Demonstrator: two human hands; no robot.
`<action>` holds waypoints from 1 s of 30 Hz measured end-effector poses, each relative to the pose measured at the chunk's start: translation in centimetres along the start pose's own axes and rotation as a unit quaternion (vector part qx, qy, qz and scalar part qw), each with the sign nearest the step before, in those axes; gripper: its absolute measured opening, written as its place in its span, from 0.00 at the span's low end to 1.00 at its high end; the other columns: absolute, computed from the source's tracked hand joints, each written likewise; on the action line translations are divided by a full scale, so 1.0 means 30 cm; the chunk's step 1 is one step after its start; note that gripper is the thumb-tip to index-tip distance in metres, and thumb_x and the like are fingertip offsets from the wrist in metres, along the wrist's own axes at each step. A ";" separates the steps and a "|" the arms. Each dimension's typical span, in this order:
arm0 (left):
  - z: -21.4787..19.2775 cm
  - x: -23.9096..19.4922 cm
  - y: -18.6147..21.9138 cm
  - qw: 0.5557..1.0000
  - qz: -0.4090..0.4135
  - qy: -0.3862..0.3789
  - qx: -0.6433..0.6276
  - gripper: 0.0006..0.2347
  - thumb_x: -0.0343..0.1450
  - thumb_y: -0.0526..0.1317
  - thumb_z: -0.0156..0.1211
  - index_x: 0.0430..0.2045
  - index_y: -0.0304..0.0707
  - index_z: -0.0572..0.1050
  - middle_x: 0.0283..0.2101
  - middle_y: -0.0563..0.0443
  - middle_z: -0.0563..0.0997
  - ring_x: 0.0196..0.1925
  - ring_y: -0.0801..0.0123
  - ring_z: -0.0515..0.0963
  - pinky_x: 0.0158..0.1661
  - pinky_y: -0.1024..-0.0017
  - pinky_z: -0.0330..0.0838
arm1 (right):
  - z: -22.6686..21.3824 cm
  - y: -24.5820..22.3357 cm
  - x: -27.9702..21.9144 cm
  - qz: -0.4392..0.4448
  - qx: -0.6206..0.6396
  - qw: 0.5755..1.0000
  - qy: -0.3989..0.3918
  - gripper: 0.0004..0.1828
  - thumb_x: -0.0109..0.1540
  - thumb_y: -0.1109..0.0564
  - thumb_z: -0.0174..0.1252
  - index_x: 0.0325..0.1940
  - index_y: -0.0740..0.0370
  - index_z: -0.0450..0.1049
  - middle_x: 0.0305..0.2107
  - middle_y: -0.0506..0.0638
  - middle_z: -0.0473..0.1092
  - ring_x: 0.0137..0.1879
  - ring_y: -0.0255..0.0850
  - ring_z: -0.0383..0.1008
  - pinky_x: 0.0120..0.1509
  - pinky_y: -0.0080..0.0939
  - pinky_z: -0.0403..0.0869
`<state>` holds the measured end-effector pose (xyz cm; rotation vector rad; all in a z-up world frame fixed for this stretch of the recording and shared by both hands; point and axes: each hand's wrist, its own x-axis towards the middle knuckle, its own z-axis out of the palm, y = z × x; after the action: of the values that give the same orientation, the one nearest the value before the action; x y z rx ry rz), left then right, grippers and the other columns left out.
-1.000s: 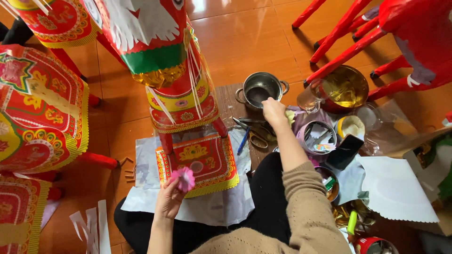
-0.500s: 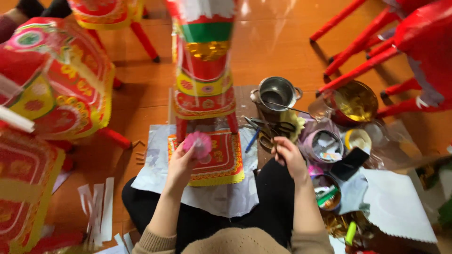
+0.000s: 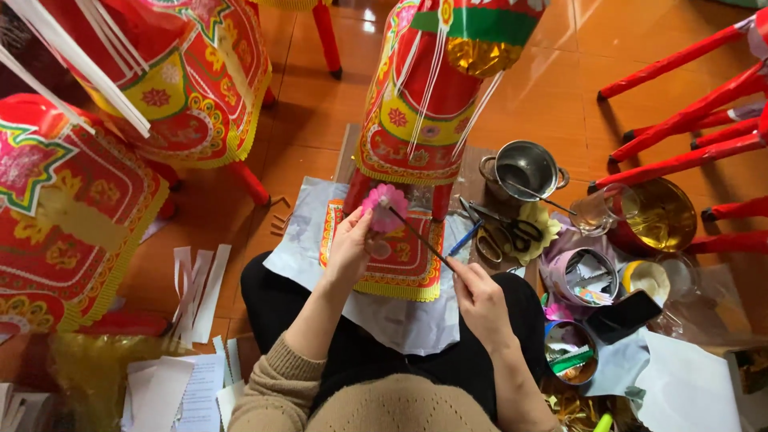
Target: Decorating traditional paper horse effigies with colorful paper cutouts and flowers.
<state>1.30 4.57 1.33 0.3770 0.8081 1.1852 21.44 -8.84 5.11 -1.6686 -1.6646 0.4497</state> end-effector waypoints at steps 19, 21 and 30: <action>-0.097 0.105 -0.094 1.000 -0.007 0.000 0.003 0.09 0.73 0.38 0.56 0.43 0.33 0.74 0.35 0.44 0.82 0.35 0.64 0.84 0.40 0.66 0.81 | 0.028 0.075 -0.021 -0.077 -0.121 0.981 0.132 0.15 0.61 0.61 0.57 0.49 0.48 0.79 0.28 0.45 0.67 0.35 0.41 0.72 0.42 0.35 0.73; -0.112 0.112 -0.125 1.000 -0.027 -0.014 0.003 0.08 0.73 0.37 0.57 0.42 0.32 0.75 0.33 0.42 0.82 0.34 0.58 0.84 0.36 0.63 0.82 | 0.041 0.100 -0.017 -0.059 -0.117 0.982 0.134 0.15 0.61 0.59 0.58 0.50 0.46 0.79 0.28 0.44 0.67 0.36 0.40 0.72 0.43 0.35 0.73; 0.277 -0.131 0.133 0.987 -0.112 -0.113 -0.002 0.05 0.71 0.38 0.59 0.35 0.35 0.75 0.28 0.46 0.78 0.31 0.58 0.83 0.25 0.75 0.74 | -0.040 0.895 0.211 0.237 -0.302 0.919 0.090 0.11 0.66 0.48 0.49 0.48 0.46 0.76 0.36 0.52 0.73 0.45 0.52 0.77 0.49 0.51 0.75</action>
<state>4.11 3.57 10.89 0.3991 0.6332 0.9164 42.02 -0.36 -11.21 -2.5039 -1.3207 -0.0207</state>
